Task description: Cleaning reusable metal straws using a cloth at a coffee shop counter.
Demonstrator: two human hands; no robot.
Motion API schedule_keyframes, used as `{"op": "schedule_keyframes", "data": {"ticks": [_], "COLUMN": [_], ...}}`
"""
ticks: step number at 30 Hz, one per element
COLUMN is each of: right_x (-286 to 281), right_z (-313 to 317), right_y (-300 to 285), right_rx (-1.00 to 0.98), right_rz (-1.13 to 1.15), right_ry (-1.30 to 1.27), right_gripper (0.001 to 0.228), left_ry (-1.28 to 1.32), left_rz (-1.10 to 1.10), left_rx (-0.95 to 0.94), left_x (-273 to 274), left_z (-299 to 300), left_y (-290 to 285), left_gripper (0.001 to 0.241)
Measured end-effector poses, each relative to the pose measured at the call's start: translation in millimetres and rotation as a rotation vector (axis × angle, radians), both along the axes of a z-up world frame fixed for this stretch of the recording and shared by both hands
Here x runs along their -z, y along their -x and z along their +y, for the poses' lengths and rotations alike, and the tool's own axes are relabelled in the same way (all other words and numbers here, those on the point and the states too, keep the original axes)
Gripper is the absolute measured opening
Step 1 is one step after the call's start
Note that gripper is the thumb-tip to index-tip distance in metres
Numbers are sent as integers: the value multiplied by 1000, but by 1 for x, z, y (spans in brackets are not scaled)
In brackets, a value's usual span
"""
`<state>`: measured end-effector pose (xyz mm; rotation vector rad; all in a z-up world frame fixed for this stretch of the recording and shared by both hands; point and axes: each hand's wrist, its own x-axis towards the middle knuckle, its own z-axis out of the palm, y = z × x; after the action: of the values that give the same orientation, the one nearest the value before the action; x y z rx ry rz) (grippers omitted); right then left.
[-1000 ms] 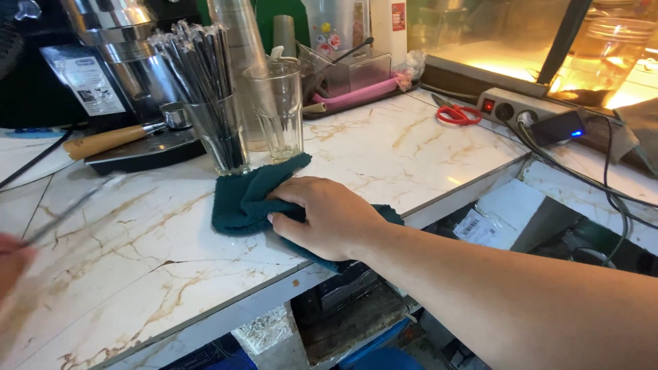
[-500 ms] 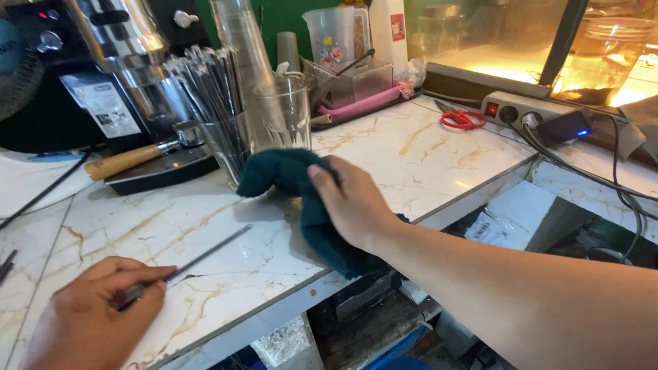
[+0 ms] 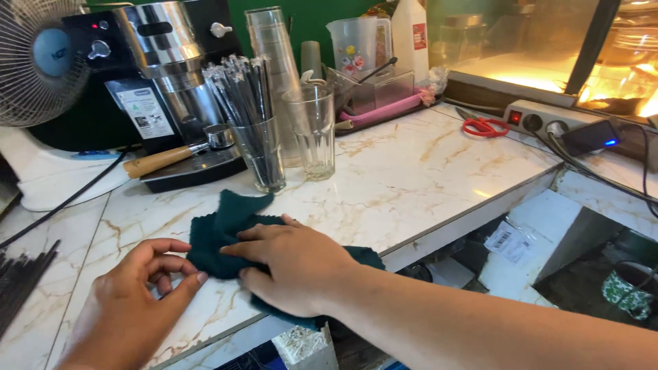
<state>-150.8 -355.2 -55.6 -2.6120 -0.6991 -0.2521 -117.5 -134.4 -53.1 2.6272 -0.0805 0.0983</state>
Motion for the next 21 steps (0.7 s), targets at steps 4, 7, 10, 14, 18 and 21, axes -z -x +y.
{"op": "schedule_keyframes", "data": {"ticks": [4, 7, 10, 14, 18, 21], "right_x": [-13, -10, -12, -16, -17, -19], "right_z": [-5, -21, -28, -27, -27, -25], "right_y": [1, -2, -2, 1, 2, 4], "right_rx": [141, 236, 278, 313, 339, 345], "right_rz": [153, 217, 191, 206, 242, 230], "right_ry": [35, 53, 73, 116, 144, 136], "right_gripper": [52, 52, 53, 55, 58, 58], "left_ry": [-7, 117, 6, 24, 33, -42], "left_rz": [0, -37, 58, 15, -35, -46], "left_rx": [35, 70, 9, 29, 84, 67], "left_x": [0, 6, -6, 1, 13, 14], "left_z": [2, 5, -3, 8, 33, 51], "left_y": [2, -2, 7, 4, -4, -4], "left_gripper": [45, 39, 36, 35, 32, 30]}}
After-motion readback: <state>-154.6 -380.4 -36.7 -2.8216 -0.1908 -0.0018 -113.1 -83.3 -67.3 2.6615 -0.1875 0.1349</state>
